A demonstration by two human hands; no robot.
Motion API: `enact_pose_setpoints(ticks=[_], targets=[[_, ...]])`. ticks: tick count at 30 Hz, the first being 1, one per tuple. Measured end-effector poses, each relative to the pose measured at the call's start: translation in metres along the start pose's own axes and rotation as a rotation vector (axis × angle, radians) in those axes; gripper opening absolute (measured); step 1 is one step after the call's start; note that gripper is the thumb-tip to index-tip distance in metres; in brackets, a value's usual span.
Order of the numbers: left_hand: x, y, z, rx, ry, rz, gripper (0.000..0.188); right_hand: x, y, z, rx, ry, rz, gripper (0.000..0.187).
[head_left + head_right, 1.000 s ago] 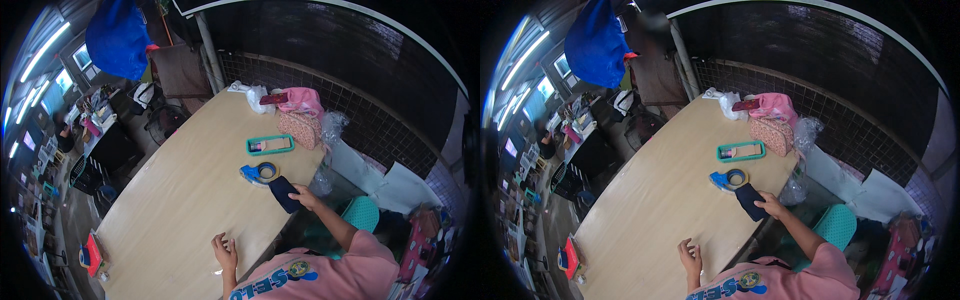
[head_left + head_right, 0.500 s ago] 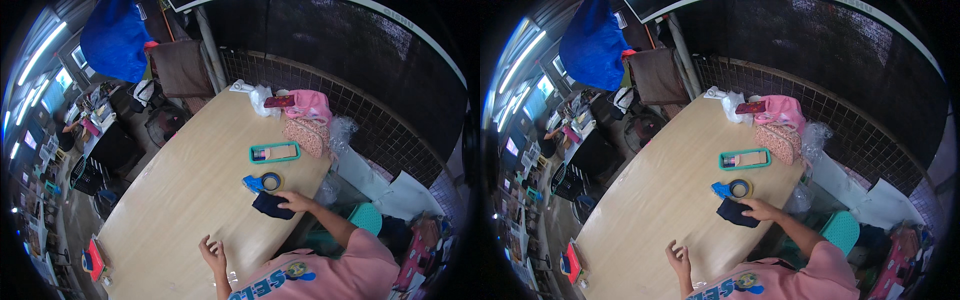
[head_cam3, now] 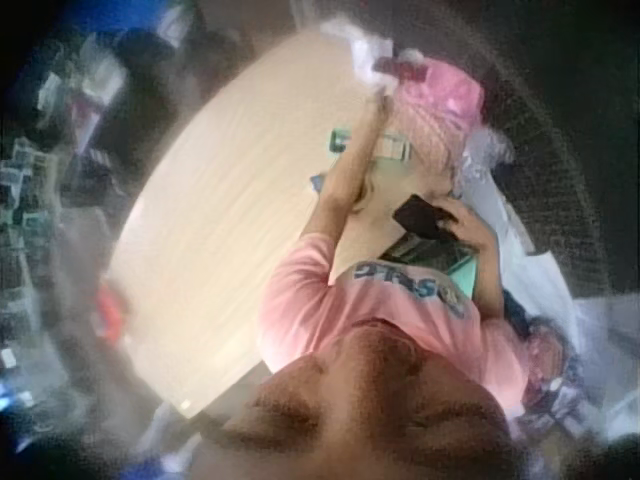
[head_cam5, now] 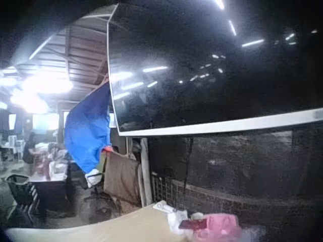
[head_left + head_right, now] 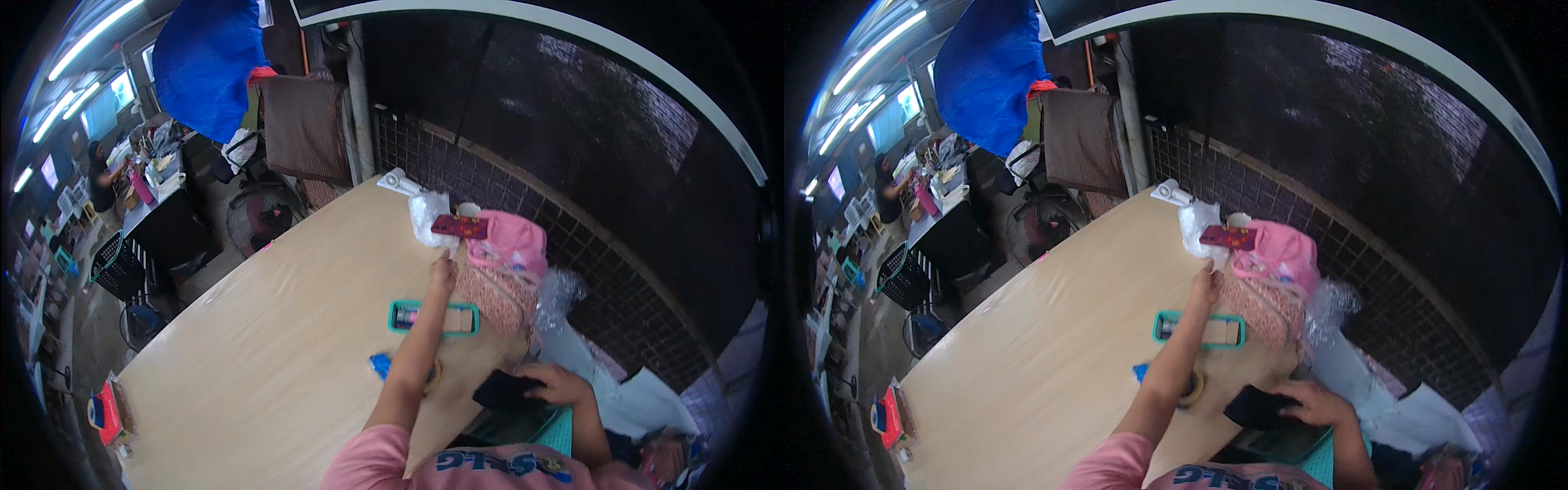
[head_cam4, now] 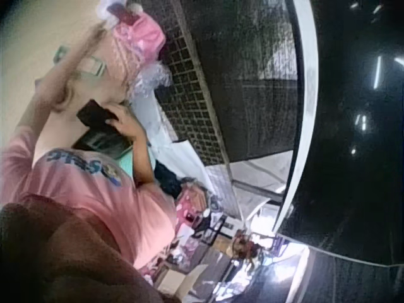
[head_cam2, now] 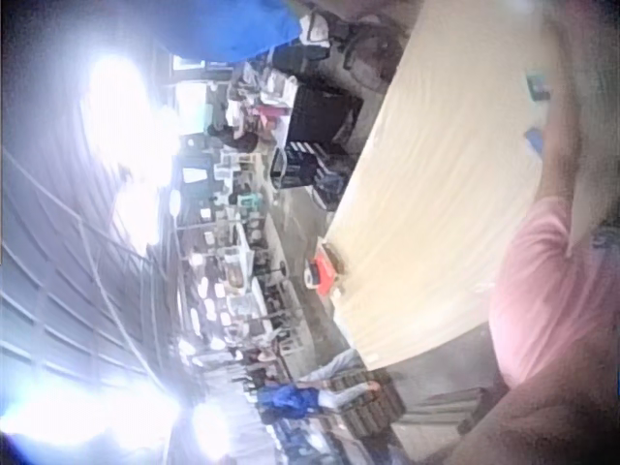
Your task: The person folds a black cloth bag and places it into a clear plastic bag by hand. Then, they take a stack of colorful notebooks and wrap them in a large sheet of bubble wrap, securing the package with adhesive tape.
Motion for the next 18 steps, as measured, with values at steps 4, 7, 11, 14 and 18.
enact_pose_setpoints(ticks=[4,7,11,14,18], targets=[[0.012,0.071,-0.050,-0.278,0.113,-0.083,0.025,-0.025,-0.035,0.032,-0.109,0.178,0.051,0.044],[-0.027,0.055,-0.071,-0.472,0.432,-0.555,0.043,-0.047,-0.044,0.029,-0.089,0.215,0.007,0.043],[-0.058,0.031,-0.078,-0.367,0.538,-0.754,0.038,-0.074,-0.054,0.027,-0.071,0.268,-0.084,0.044],[-0.118,-0.004,-0.075,-0.089,0.360,-1.074,0.043,-0.081,-0.060,0.012,-0.047,0.235,-0.069,0.043],[-0.095,0.005,-0.034,0.022,0.143,-1.736,0.052,-0.092,-0.055,-0.007,-0.012,0.197,-0.135,0.042]])
Point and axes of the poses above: each hand's wrist, its own z-axis away from the middle knuckle, its own y-axis out of the palm, x = y × z, the point moved 7 cm from there along -z, towards the middle knuckle, and after that the axes turned 6 degrees about -y, right-handed, at the moved point
